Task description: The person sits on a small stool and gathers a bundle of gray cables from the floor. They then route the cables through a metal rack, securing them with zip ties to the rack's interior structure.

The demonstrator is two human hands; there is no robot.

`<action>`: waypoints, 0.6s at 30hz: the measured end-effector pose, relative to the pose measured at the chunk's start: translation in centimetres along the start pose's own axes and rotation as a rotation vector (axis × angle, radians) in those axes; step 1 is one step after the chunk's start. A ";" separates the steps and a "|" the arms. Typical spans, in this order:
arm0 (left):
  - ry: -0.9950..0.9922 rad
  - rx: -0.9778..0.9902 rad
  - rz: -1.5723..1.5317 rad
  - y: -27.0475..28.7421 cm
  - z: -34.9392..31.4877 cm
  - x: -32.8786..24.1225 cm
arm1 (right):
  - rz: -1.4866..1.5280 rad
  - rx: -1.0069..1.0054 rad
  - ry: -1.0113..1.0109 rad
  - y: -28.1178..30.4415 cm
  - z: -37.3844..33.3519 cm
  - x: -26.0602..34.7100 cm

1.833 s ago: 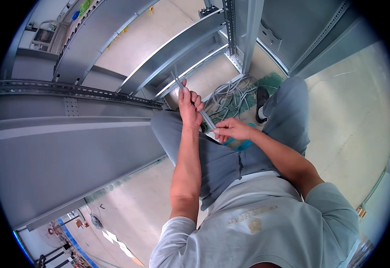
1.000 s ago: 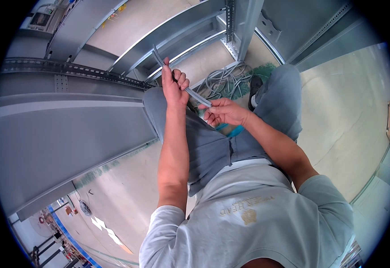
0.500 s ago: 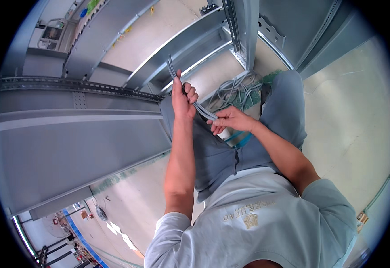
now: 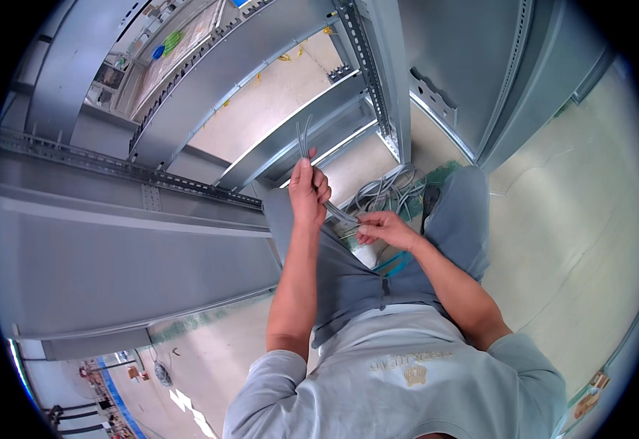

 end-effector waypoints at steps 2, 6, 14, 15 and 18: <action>-0.015 0.026 0.102 -0.5 -0.2 -0.3 | -0.045 -0.056 0.059 1.4 -1.0 0.8; -0.101 -0.011 0.494 1.9 -3.2 -1.0 | -0.094 -0.183 0.180 -0.4 -0.9 4.1; -0.415 0.129 1.024 3.2 -9.5 -2.6 | -0.344 -0.381 0.422 -8.3 0.9 9.0; -0.421 0.115 1.038 4.0 -9.9 -2.9 | -0.367 -0.368 0.414 -9.1 1.5 8.8; -0.391 0.093 0.835 6.2 -11.2 -4.0 | -0.379 -0.358 0.393 -11.1 2.8 9.2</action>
Point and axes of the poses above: each hand's wrist, its own z-axis towards the middle knuckle, its own y-axis out of the back of the hand, x = y × z, the point moved 2 cm from there along z, towards the middle knuckle, and after that the axes turned 14 degrees about -y, right-handed, at the moved point
